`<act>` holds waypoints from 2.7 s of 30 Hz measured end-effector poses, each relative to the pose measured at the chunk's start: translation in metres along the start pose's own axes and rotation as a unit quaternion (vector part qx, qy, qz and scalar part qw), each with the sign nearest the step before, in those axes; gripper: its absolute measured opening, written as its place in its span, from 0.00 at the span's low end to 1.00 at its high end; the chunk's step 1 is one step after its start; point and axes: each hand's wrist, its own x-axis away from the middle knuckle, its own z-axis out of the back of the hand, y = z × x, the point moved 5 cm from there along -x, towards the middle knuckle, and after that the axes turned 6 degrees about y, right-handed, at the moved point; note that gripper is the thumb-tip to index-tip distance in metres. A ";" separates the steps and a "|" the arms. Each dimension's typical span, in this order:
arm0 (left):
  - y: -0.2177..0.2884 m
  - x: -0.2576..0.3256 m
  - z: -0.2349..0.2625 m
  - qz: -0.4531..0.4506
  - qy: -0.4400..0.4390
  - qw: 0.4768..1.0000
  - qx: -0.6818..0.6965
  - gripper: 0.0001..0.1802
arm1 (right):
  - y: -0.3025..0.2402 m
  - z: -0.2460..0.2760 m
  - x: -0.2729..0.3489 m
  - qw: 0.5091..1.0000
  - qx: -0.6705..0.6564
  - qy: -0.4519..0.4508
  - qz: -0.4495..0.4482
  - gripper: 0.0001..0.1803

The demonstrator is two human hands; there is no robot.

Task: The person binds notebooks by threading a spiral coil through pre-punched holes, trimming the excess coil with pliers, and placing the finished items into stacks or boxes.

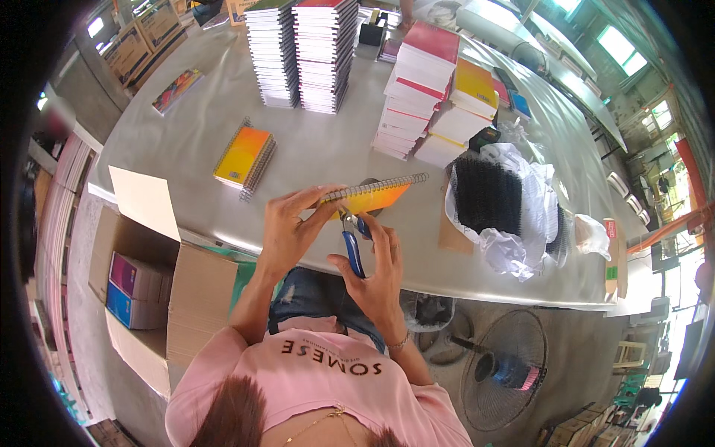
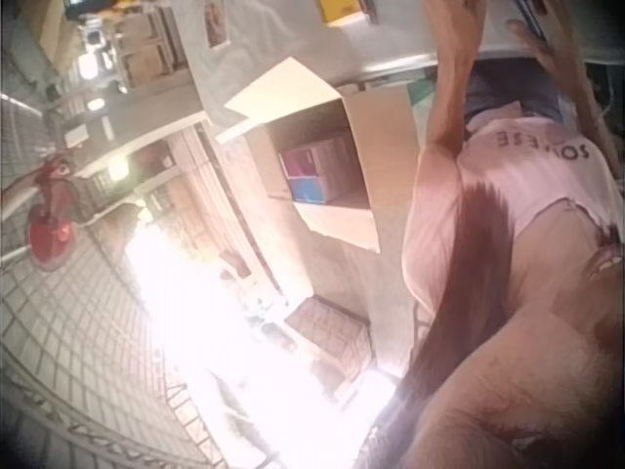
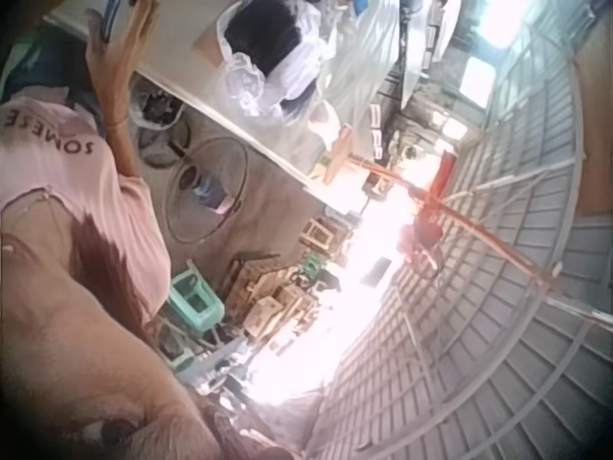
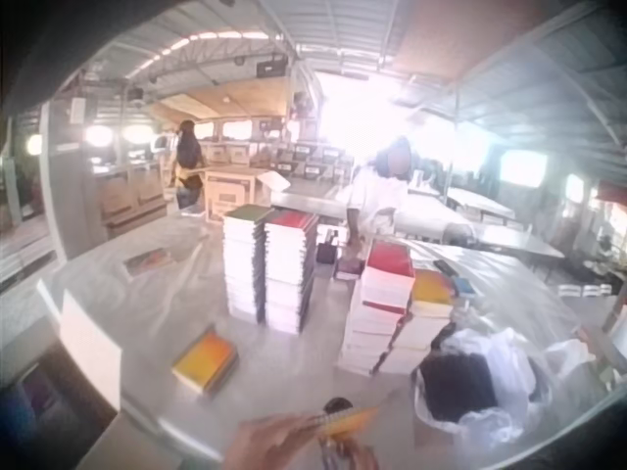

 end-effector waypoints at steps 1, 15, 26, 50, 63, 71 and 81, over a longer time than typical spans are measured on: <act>0.000 0.000 -0.001 -0.003 0.007 1.000 0.008 0.13 | -0.001 0.001 0.000 1.000 -0.001 0.003 0.004 0.40; 0.014 -0.002 -0.010 -0.021 0.034 0.999 0.028 0.14 | -0.007 0.010 -0.002 0.999 -0.007 0.038 0.024 0.40; 0.011 0.005 -0.011 -0.022 0.033 0.999 0.013 0.16 | -0.009 0.009 0.000 0.998 0.020 0.048 0.038 0.40; -0.010 0.017 -0.007 -0.034 0.064 0.994 -0.084 0.18 | -0.006 -0.012 0.012 0.585 -0.649 -0.299 -0.384 0.42; -0.092 -0.076 0.125 0.110 0.041 0.993 0.028 0.14 | 0.145 0.028 0.006 0.966 0.219 0.095 -0.099 0.35; -0.125 -0.134 0.169 0.112 -0.072 0.988 -0.083 0.20 | 0.141 0.017 0.012 0.936 0.337 0.085 -0.064 0.28; -0.191 -0.154 0.113 0.047 -0.209 0.946 -0.244 0.23 | 0.136 0.017 0.011 0.929 0.358 0.084 -0.052 0.26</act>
